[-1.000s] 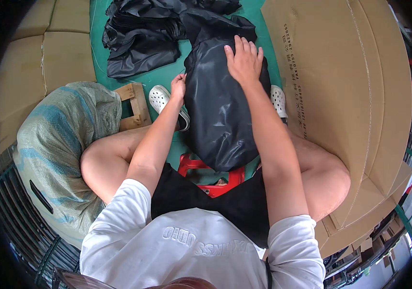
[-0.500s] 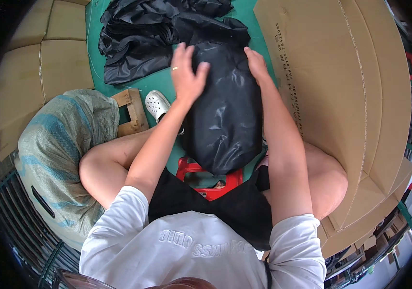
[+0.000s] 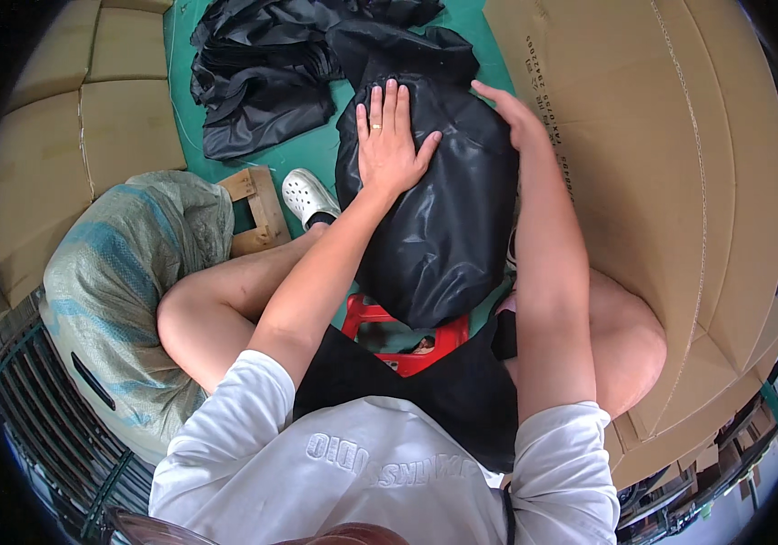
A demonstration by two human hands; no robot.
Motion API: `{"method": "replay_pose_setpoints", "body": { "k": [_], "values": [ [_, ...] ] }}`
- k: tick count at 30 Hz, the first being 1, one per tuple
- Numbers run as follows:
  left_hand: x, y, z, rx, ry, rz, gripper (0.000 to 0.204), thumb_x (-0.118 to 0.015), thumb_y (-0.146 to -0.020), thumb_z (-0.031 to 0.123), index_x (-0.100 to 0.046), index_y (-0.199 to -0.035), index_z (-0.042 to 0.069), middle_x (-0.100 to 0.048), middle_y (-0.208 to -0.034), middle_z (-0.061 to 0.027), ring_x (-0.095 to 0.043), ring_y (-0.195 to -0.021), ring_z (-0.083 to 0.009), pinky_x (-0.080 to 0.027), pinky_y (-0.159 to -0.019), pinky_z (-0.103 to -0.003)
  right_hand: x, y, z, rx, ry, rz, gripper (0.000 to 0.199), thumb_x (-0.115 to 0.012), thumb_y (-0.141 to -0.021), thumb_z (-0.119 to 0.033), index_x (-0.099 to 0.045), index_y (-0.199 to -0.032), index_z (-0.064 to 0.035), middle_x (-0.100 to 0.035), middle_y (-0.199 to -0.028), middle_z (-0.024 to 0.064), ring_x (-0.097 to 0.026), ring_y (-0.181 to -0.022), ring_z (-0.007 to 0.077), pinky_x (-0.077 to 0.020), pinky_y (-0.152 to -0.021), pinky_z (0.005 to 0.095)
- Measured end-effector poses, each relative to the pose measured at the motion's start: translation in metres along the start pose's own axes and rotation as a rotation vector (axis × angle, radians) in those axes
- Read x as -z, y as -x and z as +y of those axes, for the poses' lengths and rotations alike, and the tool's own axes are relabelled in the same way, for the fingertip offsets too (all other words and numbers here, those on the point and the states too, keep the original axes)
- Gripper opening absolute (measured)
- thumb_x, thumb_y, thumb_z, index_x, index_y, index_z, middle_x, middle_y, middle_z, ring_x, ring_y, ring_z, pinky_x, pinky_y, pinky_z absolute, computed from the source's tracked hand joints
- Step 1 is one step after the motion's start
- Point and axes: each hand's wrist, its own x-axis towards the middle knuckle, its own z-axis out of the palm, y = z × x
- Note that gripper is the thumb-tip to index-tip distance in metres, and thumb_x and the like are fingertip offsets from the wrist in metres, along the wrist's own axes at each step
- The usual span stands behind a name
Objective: Inspecting black fabric covers and placing them into cardboard boxes.
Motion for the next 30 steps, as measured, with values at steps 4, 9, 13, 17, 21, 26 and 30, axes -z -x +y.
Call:
{"method": "replay_pose_setpoints", "body": {
  "k": [4,9,13,17,21,26,30],
  "values": [
    [0.002,0.002,-0.004,0.006,-0.008,0.006,0.084,-0.052,-0.088,0.054,-0.027,-0.148,0.001,-0.022,-0.156,-0.0142,-0.016,-0.146,-0.0304,-0.008,-0.118,-0.048,0.017,0.011,0.005,-0.192,-0.060,-0.333,0.052,-0.074,-0.080,-0.043,-0.066,-0.111,-0.0016,-0.069,-0.110,0.0135,-0.067,-0.096,0.0252,-0.0515,-0.092,0.0408],
    [0.002,0.000,-0.001,0.002,0.017,0.013,0.083,-0.053,-0.088,0.053,-0.028,-0.148,0.001,-0.023,-0.156,-0.0138,-0.017,-0.146,-0.0301,-0.009,-0.118,-0.048,0.033,-0.006,0.014,-0.095,-0.314,-0.479,0.032,-0.069,-0.087,-0.024,-0.066,-0.109,-0.0010,-0.070,-0.108,0.0123,-0.067,-0.096,0.0248,-0.0510,-0.093,0.0405],
    [0.000,-0.001,-0.001,0.001,0.019,0.012,0.084,-0.054,-0.087,0.053,-0.028,-0.148,0.001,-0.024,-0.156,-0.0137,-0.017,-0.146,-0.0302,-0.009,-0.118,-0.048,0.039,-0.019,0.015,-0.093,-0.363,-0.548,0.030,-0.066,-0.089,-0.021,-0.065,-0.111,0.0001,-0.069,-0.109,0.0133,-0.067,-0.099,0.0254,-0.0509,-0.094,0.0412],
    [-0.001,0.000,-0.001,-0.002,0.014,0.019,0.084,-0.054,-0.087,0.052,-0.027,-0.148,0.001,-0.024,-0.156,-0.0146,-0.018,-0.146,-0.0310,-0.009,-0.118,-0.049,0.015,-0.022,0.016,0.112,-0.147,-0.218,0.017,-0.061,-0.092,-0.020,-0.062,-0.091,-0.0029,-0.068,-0.088,0.0082,-0.063,-0.081,0.0229,-0.0501,-0.080,0.0377],
    [0.002,0.004,-0.008,0.002,0.004,0.025,0.083,-0.054,-0.088,0.052,-0.027,-0.149,0.002,-0.024,-0.156,-0.0161,-0.018,-0.145,-0.0329,-0.010,-0.117,-0.050,-0.023,-0.031,0.044,0.704,0.415,0.427,0.039,-0.055,-0.095,-0.030,-0.050,-0.072,0.0017,-0.056,-0.068,0.0064,-0.048,-0.066,0.0174,-0.0409,-0.066,0.0367],
    [0.001,0.002,0.009,-0.036,0.007,0.011,0.076,-0.054,-0.088,0.051,-0.029,-0.151,0.015,-0.021,-0.156,-0.0172,-0.018,-0.145,-0.0349,-0.011,-0.116,-0.053,0.004,-0.069,0.056,0.601,0.134,0.255,0.035,-0.057,-0.095,-0.030,-0.059,-0.080,0.0013,-0.055,-0.072,0.0050,-0.049,-0.072,0.0150,-0.0419,-0.069,0.0335],
    [-0.003,0.006,0.002,-0.040,-0.048,-0.023,0.074,-0.053,-0.089,0.051,-0.029,-0.151,0.016,-0.020,-0.157,-0.0179,-0.017,-0.145,-0.0357,-0.011,-0.116,-0.055,-0.011,-0.072,0.062,0.474,0.061,0.199,0.032,-0.059,-0.094,-0.030,-0.064,-0.087,0.0011,-0.063,-0.086,0.0066,-0.054,-0.082,0.0161,-0.0440,-0.079,0.0318]
  ]
}}
